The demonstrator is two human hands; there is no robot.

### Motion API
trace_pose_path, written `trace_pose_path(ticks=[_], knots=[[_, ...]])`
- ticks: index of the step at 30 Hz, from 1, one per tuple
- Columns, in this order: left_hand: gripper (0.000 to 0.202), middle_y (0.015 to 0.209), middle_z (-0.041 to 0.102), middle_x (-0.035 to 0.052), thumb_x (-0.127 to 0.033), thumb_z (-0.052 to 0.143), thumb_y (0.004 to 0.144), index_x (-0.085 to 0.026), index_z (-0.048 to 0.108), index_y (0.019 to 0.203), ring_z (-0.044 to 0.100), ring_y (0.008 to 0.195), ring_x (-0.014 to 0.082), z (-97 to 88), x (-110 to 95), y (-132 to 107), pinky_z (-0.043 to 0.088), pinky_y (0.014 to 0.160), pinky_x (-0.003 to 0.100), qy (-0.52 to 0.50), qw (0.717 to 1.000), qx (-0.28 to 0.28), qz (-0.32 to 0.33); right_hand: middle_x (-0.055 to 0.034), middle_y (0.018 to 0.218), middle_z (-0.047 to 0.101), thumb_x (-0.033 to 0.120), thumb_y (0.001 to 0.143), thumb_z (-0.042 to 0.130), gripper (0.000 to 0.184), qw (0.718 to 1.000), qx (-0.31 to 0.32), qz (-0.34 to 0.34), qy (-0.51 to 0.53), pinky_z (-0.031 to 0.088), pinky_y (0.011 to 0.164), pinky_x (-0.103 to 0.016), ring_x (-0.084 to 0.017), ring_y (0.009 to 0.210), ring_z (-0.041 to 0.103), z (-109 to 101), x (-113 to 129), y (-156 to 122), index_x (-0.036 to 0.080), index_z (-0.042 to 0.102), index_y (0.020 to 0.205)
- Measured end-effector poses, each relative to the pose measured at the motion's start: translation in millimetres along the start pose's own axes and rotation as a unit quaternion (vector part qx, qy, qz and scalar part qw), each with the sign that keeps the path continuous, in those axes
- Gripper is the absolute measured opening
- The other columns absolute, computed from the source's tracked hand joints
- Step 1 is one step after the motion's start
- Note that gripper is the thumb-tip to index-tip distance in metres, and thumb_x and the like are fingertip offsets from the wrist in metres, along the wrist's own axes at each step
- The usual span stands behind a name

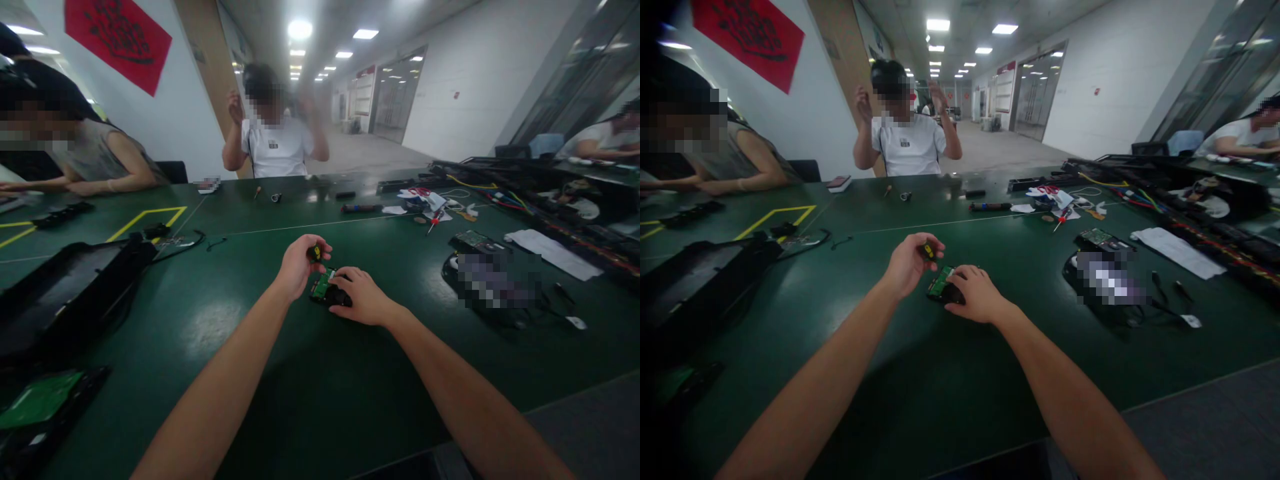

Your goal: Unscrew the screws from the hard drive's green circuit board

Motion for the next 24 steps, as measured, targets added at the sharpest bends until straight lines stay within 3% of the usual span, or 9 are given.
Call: trace_pose_path(ticks=[3,10,15,20,24], knots=[[0.024,0.095,0.071,0.0086,-0.041,0.066,0.085,-0.017,0.068,0.091,0.07,0.085,0.0213,-8.0,-1.3,3.0,0.054,0.057,0.026,-0.01,1.0,-0.023,-0.002,-0.0159,0.147,0.056,0.049,0.088,0.081,0.065,1.0,0.001,0.001,0.002,0.042,0.116,-0.059,-0.038,0.139,0.051,0.3,-0.3,0.3,0.023,0.061,0.143],[0.026,0.098,0.07,0.0096,-0.041,0.071,0.081,-0.016,0.077,0.087,0.065,0.088,0.0201,-24.1,-21.9,6.1,0.054,0.058,0.024,0.151,0.986,-0.061,0.043,-0.0155,0.148,0.055,0.05,0.089,0.079,0.064,1.0,0.002,0.002,0.009,0.04,0.117,-0.06,-0.038,0.141,0.049,0.5,-0.8,0.6,0.024,0.061,0.143],[0.024,0.089,0.069,0.0083,-0.039,0.066,0.085,-0.016,0.073,0.087,0.066,0.082,0.0193,-11.3,-18.1,-0.8,0.057,0.058,0.026,0.095,0.993,-0.064,0.034,-0.0158,0.149,0.055,0.051,0.089,0.079,0.064,1.0,0.006,0.005,0.008,0.04,0.118,-0.061,-0.038,0.141,0.049,0.5,-0.4,0.6,0.024,0.06,0.144],[0.024,0.099,0.072,0.0098,-0.039,0.066,0.088,-0.016,0.071,0.095,0.069,0.087,0.0201,8.6,-4.8,-4.0,0.058,0.06,0.027,0.029,1.0,0.008,-0.003,-0.0147,0.149,0.055,0.051,0.089,0.078,0.064,1.0,0.005,0.009,0.008,0.037,0.119,-0.063,-0.039,0.144,0.046,1.2,-0.6,0.8,0.027,0.06,0.145],[0.025,0.103,0.072,0.0106,-0.041,0.07,0.086,-0.017,0.07,0.093,0.07,0.092,0.0215,0.8,-1.7,0.0,0.059,0.062,0.028,0.021,1.0,0.004,-0.017,-0.0156,0.149,0.055,0.05,0.089,0.078,0.064,1.0,0.004,0.008,0.008,0.038,0.119,-0.063,-0.04,0.143,0.047,2.0,-1.2,0.8,0.025,0.06,0.145]])
Point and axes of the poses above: each hand's wrist, its own y-axis towards the middle knuckle, its own z-axis out of the palm, x = y × z, the point moved 8 cm from there along y, towards the middle knuckle
